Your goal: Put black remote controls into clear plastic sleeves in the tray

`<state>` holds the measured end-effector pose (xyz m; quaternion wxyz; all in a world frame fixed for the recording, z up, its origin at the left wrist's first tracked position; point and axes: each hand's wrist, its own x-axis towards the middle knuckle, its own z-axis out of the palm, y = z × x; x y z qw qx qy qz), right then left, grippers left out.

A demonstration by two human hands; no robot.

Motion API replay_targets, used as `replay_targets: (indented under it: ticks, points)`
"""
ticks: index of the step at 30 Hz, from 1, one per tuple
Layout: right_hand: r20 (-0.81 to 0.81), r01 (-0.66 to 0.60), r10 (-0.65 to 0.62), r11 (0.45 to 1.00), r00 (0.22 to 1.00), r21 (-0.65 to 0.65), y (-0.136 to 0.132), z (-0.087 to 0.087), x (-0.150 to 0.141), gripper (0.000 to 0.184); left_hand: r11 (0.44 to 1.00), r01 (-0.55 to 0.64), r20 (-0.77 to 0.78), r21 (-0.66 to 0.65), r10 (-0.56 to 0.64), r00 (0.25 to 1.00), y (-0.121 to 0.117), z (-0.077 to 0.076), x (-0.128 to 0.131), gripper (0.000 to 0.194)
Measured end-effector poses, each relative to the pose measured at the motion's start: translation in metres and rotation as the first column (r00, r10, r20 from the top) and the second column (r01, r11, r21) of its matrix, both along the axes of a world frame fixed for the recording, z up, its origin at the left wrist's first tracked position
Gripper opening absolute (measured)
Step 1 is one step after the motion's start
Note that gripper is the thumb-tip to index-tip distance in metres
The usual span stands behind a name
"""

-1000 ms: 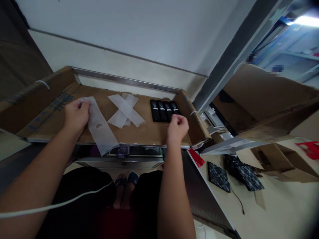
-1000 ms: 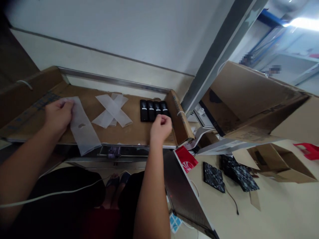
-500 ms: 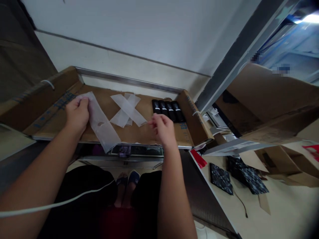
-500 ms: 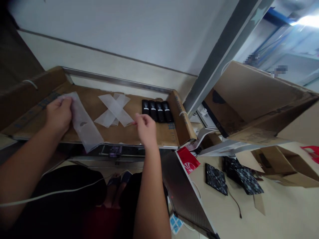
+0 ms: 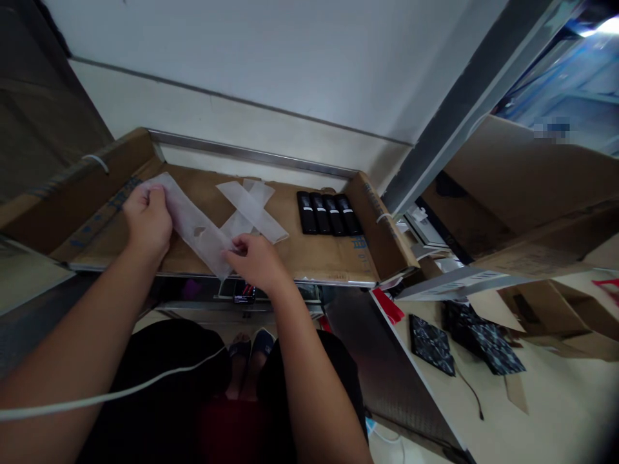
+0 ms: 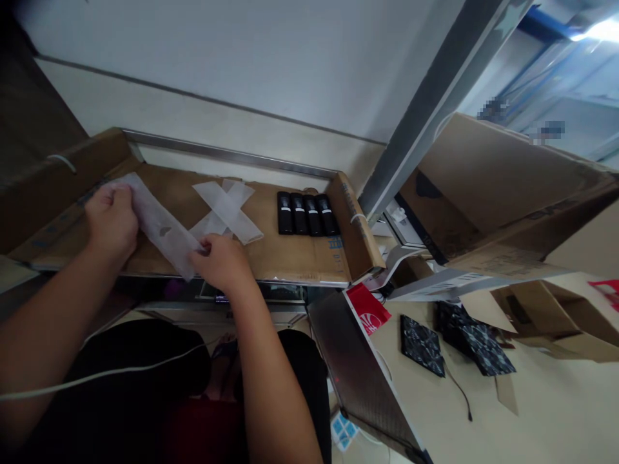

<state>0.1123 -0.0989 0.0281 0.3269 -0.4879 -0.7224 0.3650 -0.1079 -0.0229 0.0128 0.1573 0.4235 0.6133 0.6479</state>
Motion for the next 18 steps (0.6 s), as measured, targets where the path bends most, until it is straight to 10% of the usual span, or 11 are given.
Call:
replay_targets:
  ticks: [9, 18]
  points:
    - [-0.432, 0.271, -0.264, 0.962, 0.862, -0.047, 0.026, -0.013, 0.030, 0.024, 0.988, 0.133, 0.441, 0.079, -0.154, 0.884, 0.000, 0.010, 0.006, 0.012]
    - [-0.452, 0.436, -0.351, 0.895, 0.820, 0.097, 0.030, -0.016, 0.035, 0.023, 0.988, 0.121, 0.205, -0.094, -0.100, 0.974, -0.004, 0.002, 0.005, 0.036]
